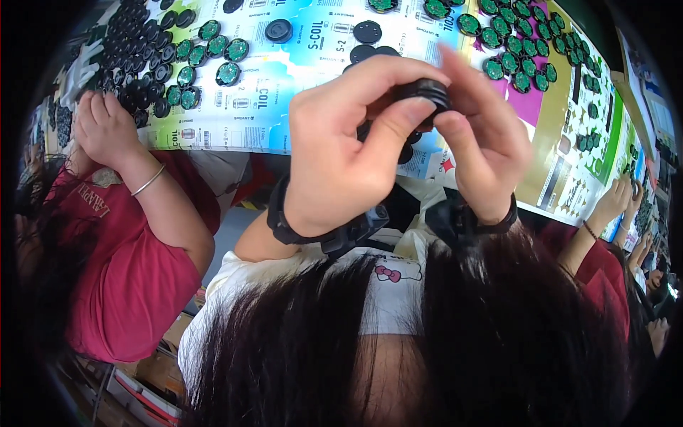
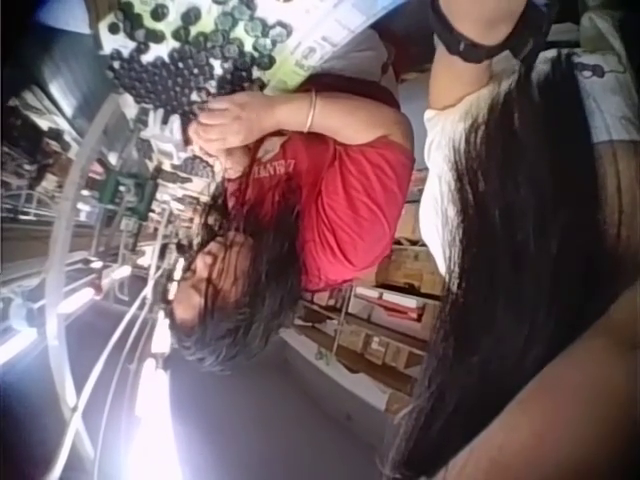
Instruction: The person assembles electronic components by hand, picking up a black plastic base and a green circuit board, fitting the board into the base, and pressing a black plastic cover onto the assembly.
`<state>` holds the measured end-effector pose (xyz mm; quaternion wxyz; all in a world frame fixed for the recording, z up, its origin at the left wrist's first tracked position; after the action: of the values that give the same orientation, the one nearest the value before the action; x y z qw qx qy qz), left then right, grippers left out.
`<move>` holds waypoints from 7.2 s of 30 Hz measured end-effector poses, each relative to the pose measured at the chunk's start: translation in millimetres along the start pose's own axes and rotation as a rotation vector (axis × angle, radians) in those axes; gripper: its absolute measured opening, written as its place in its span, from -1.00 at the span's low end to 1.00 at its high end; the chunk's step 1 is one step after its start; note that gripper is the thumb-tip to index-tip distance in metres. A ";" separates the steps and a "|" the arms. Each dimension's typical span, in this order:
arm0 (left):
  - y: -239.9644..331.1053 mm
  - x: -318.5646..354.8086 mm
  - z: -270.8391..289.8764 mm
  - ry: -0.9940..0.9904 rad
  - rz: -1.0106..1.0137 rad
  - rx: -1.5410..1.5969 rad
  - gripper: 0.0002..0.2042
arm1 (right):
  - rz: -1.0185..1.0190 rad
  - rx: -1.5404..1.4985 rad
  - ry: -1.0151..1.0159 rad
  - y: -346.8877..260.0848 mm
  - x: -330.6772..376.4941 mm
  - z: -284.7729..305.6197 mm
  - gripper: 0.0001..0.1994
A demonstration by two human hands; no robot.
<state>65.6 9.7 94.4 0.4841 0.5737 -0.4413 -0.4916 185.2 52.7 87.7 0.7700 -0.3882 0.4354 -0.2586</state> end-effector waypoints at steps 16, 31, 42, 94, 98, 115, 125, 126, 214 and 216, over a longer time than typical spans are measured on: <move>-15.1 -74.4 55.5 0.149 -0.257 -0.941 -0.80 | -0.302 -0.006 -0.257 80.3 -48.2 -27.9 -0.79; -61.7 -109.8 35.9 -0.041 -0.161 -1.082 -0.80 | -0.215 0.435 -0.254 91.3 -54.8 -1.7 -0.80; -72.0 -92.3 17.7 -0.178 0.459 -0.030 -0.85 | -0.463 -0.040 0.022 46.1 -36.1 39.3 -0.79; -24.3 -21.0 -12.4 0.014 0.309 0.786 -0.74 | 0.339 0.557 0.026 -26.6 -23.0 21.7 -0.55; -23.6 -18.5 -10.4 0.076 0.271 0.689 -0.76 | 0.334 0.610 -0.016 -26.0 -23.7 20.1 -0.56; -17.3 -24.3 2.1 0.118 -0.054 0.036 -0.84 | -0.327 -0.246 0.113 25.8 -7.6 -2.2 -0.71; -49.9 -64.6 39.8 -0.037 -0.345 -0.990 -0.82 | 0.024 0.373 -0.451 72.0 -21.2 -20.2 -0.67; -58.1 -64.5 41.0 -0.072 -0.409 -1.135 -0.82 | 0.067 0.365 -0.492 74.0 -20.6 -25.5 -0.68; -21.6 -21.3 -14.8 -0.197 0.245 0.636 -0.51 | 0.103 0.532 -0.246 -42.7 -26.5 25.2 -0.56; -23.3 -20.8 -11.6 -0.139 0.239 0.737 -0.62 | 0.112 0.430 -0.218 -39.5 -25.1 26.2 -0.56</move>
<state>75.2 34.9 74.8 0.2684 0.6191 -0.6836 -0.2780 193.4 58.6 140.4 0.8905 -0.2162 0.3054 -0.2588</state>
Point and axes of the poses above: each hand's wrist, its own x-axis away from the middle knuckle, its own z-axis out of the back of the hand, y = z × x, the point moved 4 cm from there along -x, towards the middle knuckle, and after that the axes turned 1 degree about x, right-handed, at the moved point
